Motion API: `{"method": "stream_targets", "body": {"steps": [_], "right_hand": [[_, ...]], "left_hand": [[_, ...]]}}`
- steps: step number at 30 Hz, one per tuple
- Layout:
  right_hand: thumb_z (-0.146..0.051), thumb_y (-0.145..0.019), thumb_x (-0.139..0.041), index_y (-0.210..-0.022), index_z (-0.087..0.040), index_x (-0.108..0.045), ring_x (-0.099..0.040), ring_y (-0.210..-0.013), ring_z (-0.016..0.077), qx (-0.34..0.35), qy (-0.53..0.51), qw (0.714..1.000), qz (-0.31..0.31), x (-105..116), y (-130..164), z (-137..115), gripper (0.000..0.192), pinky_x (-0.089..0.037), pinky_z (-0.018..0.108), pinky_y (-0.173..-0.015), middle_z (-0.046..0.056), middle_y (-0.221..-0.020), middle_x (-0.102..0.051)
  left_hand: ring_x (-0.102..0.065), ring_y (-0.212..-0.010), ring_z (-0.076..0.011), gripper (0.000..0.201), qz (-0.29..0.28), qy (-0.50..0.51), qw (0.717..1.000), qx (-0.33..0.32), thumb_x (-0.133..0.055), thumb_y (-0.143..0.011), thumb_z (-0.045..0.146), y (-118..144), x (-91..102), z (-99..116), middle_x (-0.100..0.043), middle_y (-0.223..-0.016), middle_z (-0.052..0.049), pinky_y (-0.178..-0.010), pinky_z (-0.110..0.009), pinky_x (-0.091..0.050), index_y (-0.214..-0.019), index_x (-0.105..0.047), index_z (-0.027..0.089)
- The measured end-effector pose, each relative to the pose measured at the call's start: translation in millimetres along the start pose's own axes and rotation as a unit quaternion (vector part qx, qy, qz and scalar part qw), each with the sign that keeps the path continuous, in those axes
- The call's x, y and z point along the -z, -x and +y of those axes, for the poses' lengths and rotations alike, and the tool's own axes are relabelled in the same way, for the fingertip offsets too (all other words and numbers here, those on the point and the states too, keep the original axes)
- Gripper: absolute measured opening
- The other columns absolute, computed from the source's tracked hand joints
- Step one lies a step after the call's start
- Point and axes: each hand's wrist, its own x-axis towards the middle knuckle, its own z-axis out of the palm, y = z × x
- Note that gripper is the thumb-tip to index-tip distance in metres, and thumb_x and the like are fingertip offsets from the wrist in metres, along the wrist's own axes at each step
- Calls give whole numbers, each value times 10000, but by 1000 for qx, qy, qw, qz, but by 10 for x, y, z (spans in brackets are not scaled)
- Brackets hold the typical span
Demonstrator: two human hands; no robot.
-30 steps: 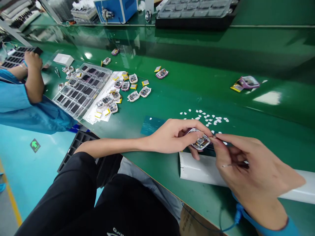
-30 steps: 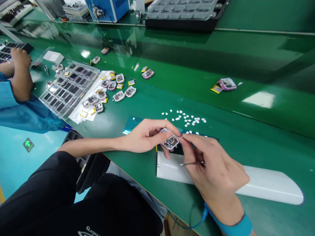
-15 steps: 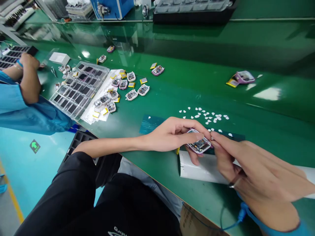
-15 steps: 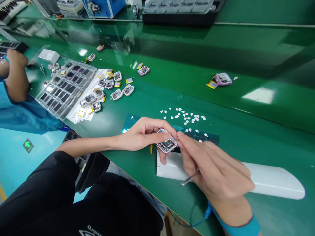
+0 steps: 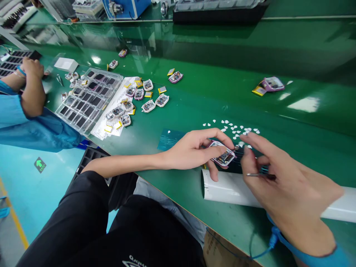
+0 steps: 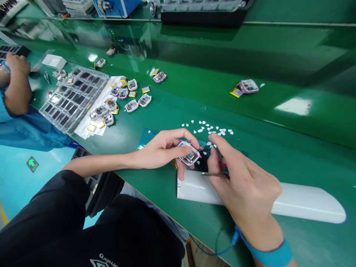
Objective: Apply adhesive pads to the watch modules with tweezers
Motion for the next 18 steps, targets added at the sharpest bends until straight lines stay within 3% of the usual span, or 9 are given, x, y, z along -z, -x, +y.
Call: {"method": "stream_targets", "body": {"steps": [5,11,18], "right_hand": [[-106,-898,-761,-1563,-350,-491,-791,-811,175,52,-44,998,-14,6,-20,5,758,-551,246,-565,-13,-1058,-816],[-76,-892,-762,-1570,-316,-487,-778,-717,160,80,-52,995,-11,52,-36,28,770,-583,230,-599,-28,-944,-818],[-1,-882,-699,-1584,-242,-471,-785,-787,149,110,-50,992,-32,47,83,20,776,-602,224,-686,14,-1082,-808]], "left_hand": [[-708,-498,-103,86,7,-5,1000,8,-539,-983,170,-1,21,-3,-652,-723,55,-493,-178,-501,-1049,-489,191],[-689,-481,-82,100,12,-43,999,3,-518,-980,166,13,28,2,-612,-662,90,-505,-173,-483,-1034,-446,208],[-697,-504,-84,90,43,-82,995,-31,-508,-987,182,59,-29,-124,-502,-712,96,-418,-152,-384,-1023,-433,218]]}}
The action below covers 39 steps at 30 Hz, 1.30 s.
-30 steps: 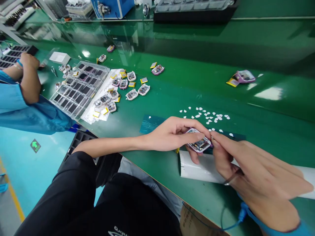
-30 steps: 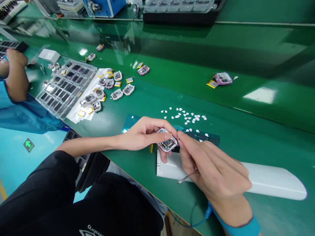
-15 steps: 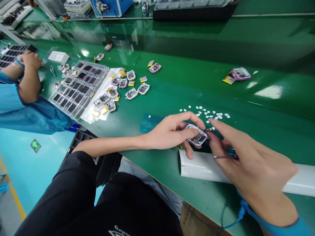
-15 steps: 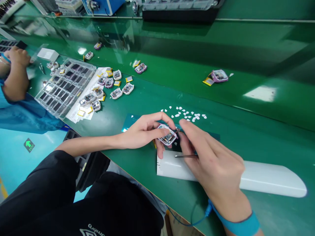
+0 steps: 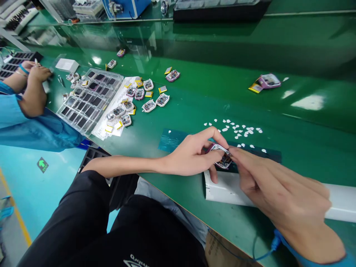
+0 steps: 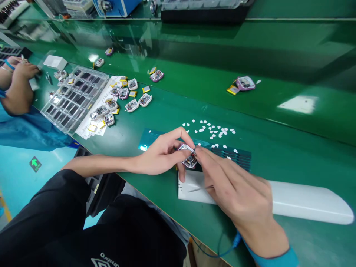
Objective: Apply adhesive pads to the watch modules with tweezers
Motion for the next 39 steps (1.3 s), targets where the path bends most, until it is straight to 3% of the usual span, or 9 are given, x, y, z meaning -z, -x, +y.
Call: {"method": "stream_targets", "body": {"steps": [7,13,19,22,24,25,31,36,39], "right_hand": [[-64,-888,-733,-1638,-227,-372,-762,-682,147,11,11,1000,-21,51,-20,-64,849,-575,228,-577,3,-979,-820],[-123,-918,-721,-1649,-225,-348,-769,-726,165,-2,13,999,-29,49,3,-86,828,-553,255,-560,25,-1002,-821],[-131,-967,-666,-1572,-367,-482,-728,-664,125,-96,-64,993,-8,103,-54,-148,675,-525,244,-562,-50,-942,-816],[-185,-1000,-648,-1241,-346,-723,-594,-492,81,-216,-134,967,-14,167,-115,-187,300,-482,225,-515,-82,-717,-742],[-267,-998,-664,-995,-318,-767,-500,-412,67,-281,-211,936,-25,181,-156,-194,115,-418,224,-442,-97,-581,-643],[-307,-991,-671,-925,-306,-764,-481,-393,66,-296,-243,923,-27,176,-176,-192,114,-397,223,-417,-99,-548,-615],[-390,-953,-682,-832,-277,-746,-537,-395,87,-345,-313,883,-52,126,-249,-187,177,-413,200,-376,-72,-570,-657],[-381,-930,-700,-822,-244,-708,-563,-423,95,-400,-357,843,-45,108,-244,-270,175,-415,215,-348,13,-851,-797],[-362,-921,-725,-851,-241,-691,-540,-424,81,-420,-366,830,-17,106,-251,-307,144,-390,216,-346,21,-901,-800]], "left_hand": [[-725,-566,-121,127,15,-88,994,-54,-497,-1023,321,79,-62,-59,-558,-689,78,-414,-158,-391,-1049,-417,226],[-680,-593,-92,127,61,-180,977,-96,-550,-978,298,99,-100,-103,-613,-674,65,-485,-177,-420,-1016,-457,220],[-711,-593,-87,133,47,-118,984,-121,-561,-963,264,105,-99,-53,-598,-684,68,-466,-142,-457,-941,-437,224],[-730,-600,-89,126,27,-103,985,-134,-558,-960,232,129,-129,-29,-577,-695,68,-447,-123,-455,-932,-435,222],[-733,-605,-87,114,20,-108,984,-141,-546,-959,218,138,-149,-40,-571,-695,70,-465,-123,-477,-937,-434,221],[-735,-611,-89,113,17,-109,984,-140,-545,-959,220,139,-155,-50,-577,-696,69,-478,-128,-492,-945,-433,222],[-757,-675,-109,155,-3,-89,990,-108,-561,-985,269,144,-145,-74,-648,-753,41,-499,-145,-506,-992,-411,230],[-758,-741,-105,170,0,-72,989,-127,-591,-996,282,137,-124,-74,-652,-825,34,-599,-173,-567,-1013,-431,227],[-756,-784,-110,169,-3,-73,987,-146,-614,-988,300,92,-97,-89,-692,-907,5,-678,-210,-592,-1052,-484,213]]}}
